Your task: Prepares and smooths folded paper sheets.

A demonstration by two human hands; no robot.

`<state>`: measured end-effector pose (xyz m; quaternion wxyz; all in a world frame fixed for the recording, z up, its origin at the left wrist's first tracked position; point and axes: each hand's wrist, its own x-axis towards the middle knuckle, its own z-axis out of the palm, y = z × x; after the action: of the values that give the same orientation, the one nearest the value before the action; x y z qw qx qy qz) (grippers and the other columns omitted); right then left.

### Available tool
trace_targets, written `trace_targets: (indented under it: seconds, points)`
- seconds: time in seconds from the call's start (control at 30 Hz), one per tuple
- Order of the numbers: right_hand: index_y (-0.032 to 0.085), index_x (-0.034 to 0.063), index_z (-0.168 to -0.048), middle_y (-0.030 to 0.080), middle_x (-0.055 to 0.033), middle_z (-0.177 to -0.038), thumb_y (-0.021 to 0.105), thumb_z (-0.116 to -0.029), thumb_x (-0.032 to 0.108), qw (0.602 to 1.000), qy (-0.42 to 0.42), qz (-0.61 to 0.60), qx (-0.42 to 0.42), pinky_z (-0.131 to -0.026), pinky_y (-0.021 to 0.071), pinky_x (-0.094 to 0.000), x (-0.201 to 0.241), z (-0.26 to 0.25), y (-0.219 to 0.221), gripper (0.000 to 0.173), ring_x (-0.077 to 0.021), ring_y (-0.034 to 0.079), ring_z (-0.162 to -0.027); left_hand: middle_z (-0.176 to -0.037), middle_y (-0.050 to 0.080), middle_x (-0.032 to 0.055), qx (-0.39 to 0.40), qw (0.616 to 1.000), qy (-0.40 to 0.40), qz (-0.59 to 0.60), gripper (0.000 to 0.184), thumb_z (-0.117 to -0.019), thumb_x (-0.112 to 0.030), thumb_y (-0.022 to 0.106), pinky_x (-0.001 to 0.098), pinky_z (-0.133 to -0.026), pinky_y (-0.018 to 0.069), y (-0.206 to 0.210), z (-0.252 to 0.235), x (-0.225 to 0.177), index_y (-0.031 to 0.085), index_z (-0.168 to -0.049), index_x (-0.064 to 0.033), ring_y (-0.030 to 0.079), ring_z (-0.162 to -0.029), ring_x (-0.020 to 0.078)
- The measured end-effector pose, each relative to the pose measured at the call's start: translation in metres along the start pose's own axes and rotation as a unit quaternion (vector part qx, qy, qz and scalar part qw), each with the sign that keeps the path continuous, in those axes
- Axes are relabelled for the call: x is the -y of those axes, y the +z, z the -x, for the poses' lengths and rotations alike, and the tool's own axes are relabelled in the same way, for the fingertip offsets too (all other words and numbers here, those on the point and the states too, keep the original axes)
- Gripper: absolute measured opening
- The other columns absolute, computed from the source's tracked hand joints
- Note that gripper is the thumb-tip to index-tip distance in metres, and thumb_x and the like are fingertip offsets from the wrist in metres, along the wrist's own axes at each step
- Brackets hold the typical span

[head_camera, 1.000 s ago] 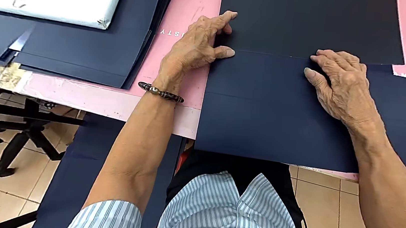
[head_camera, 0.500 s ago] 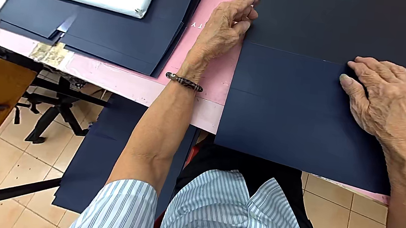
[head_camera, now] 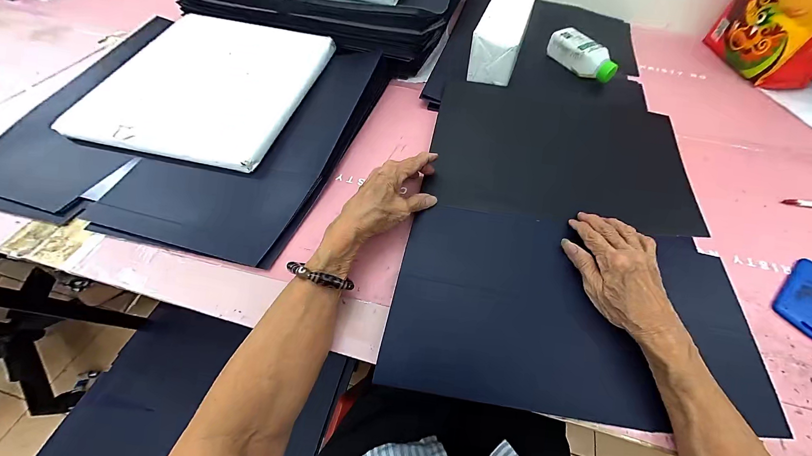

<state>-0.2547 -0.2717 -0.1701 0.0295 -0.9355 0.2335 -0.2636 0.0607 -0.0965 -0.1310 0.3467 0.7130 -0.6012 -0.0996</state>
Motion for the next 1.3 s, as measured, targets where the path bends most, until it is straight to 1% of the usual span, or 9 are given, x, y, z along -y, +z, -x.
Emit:
trace_targets:
  seconds: [0.43,0.6,0.73,0.83,0.93,1.0,1.07,1.2,1.3]
  points:
    - [0.064,0.0024,-0.135,0.06,-0.0199,-0.143,0.04,-0.1096,0.04,0.998,0.01,-0.005,0.057,-0.105,0.0377,-0.0674,0.001,-0.002,-0.007,0.051,-0.0431,0.054,-0.134,-0.136,0.063,0.0187,0.026,0.999,0.032,-0.027,0.06,-0.0985,-0.029,0.062,0.0478,-0.11,0.0435,0.004,-0.017,0.029,0.048,-0.15,-0.0023,0.06,-0.125,0.0302]
    - [0.066,0.0057,-0.134,0.062,-0.0164,-0.142,0.04,-0.1096,0.042,0.999,0.015,-0.002,0.042,-0.105,0.0381,-0.0625,0.0,-0.004,-0.007,0.051,-0.039,0.055,-0.134,-0.138,0.061,0.0174,0.026,0.999,0.03,-0.03,0.062,-0.0981,-0.029,0.062,0.0407,-0.107,0.0462,0.002,-0.02,0.028,0.045,-0.153,-0.0039,0.061,-0.123,0.0267]
    - [0.065,0.0044,-0.135,0.059,-0.0167,-0.145,0.043,-0.1085,0.04,0.998,0.031,-0.025,0.045,-0.107,0.0367,-0.0648,0.006,-0.004,-0.011,0.05,-0.0389,0.052,-0.136,-0.142,0.059,0.0191,0.008,0.999,0.037,-0.029,0.061,-0.0973,-0.029,0.062,0.0499,-0.111,0.0427,0.004,-0.016,0.026,0.047,-0.151,-0.0041,0.058,-0.129,0.0323]
    - [0.065,0.0048,-0.136,0.06,-0.0138,-0.144,0.05,-0.1058,0.039,0.993,0.031,-0.096,0.063,-0.107,0.0377,-0.0643,-0.005,-0.006,-0.018,0.048,-0.0358,0.053,-0.136,-0.146,0.054,0.0237,-0.005,0.999,0.029,-0.022,0.054,-0.0995,-0.02,0.063,0.0545,-0.114,0.0378,0.005,-0.006,0.012,0.05,-0.149,-0.0025,0.052,-0.136,0.0386]
    - [0.062,0.0007,-0.138,0.063,-0.0175,-0.14,0.056,-0.1046,0.03,0.98,0.048,-0.155,0.115,-0.108,0.0415,-0.0582,-0.014,-0.022,-0.038,0.045,-0.0358,0.057,-0.131,-0.142,0.055,0.0217,-0.019,0.998,0.048,-0.033,0.048,-0.099,-0.013,0.063,0.0583,-0.106,0.0427,0.007,0.002,0.007,0.055,-0.145,-0.0037,0.055,-0.128,0.04]
    - [0.064,-0.0008,-0.135,0.066,-0.0194,-0.134,0.058,-0.1038,0.027,0.981,0.054,-0.157,0.097,-0.107,0.0453,-0.0532,-0.021,-0.037,-0.043,0.042,-0.0351,0.062,-0.125,-0.141,0.055,0.0209,-0.009,0.998,0.046,-0.036,0.046,-0.0992,-0.012,0.06,0.0601,-0.102,0.0435,0.009,-0.003,0.008,0.056,-0.145,-0.0044,0.055,-0.125,0.0405]
    - [0.065,-0.0026,-0.132,0.066,-0.0216,-0.132,0.058,-0.1041,0.024,0.986,0.048,-0.137,0.079,-0.105,0.0455,-0.0553,-0.034,-0.055,-0.042,0.04,-0.038,0.062,-0.123,-0.142,0.053,0.021,-0.004,0.999,0.038,-0.038,0.045,-0.099,-0.011,0.058,0.0597,-0.101,0.0438,0.012,-0.006,0.009,0.057,-0.144,-0.005,0.054,-0.125,0.0407]
    - [0.063,-0.0041,-0.134,0.068,-0.0254,-0.124,0.058,-0.1044,0.023,0.984,0.1,-0.129,0.065,-0.099,0.051,-0.0521,-0.068,-0.099,-0.028,0.04,-0.0366,0.067,-0.112,-0.142,0.052,0.0202,-0.012,0.999,0.027,-0.038,0.044,-0.1015,-0.015,0.05,0.0538,-0.104,0.0443,0.017,-0.007,0.014,0.058,-0.143,-0.0053,0.054,-0.126,0.0358]
    - [0.06,-0.0053,-0.136,0.066,-0.0285,-0.125,0.056,-0.1052,0.023,0.981,0.133,-0.129,0.064,-0.101,0.0495,-0.0537,-0.094,-0.135,-0.014,0.042,-0.0392,0.066,-0.112,-0.145,0.051,0.0227,-0.028,0.999,0.01,-0.036,0.045,-0.1064,-0.021,0.043,0.0509,-0.108,0.0433,0.017,-0.007,0.01,0.054,-0.147,-0.005,0.052,-0.131,0.0358]
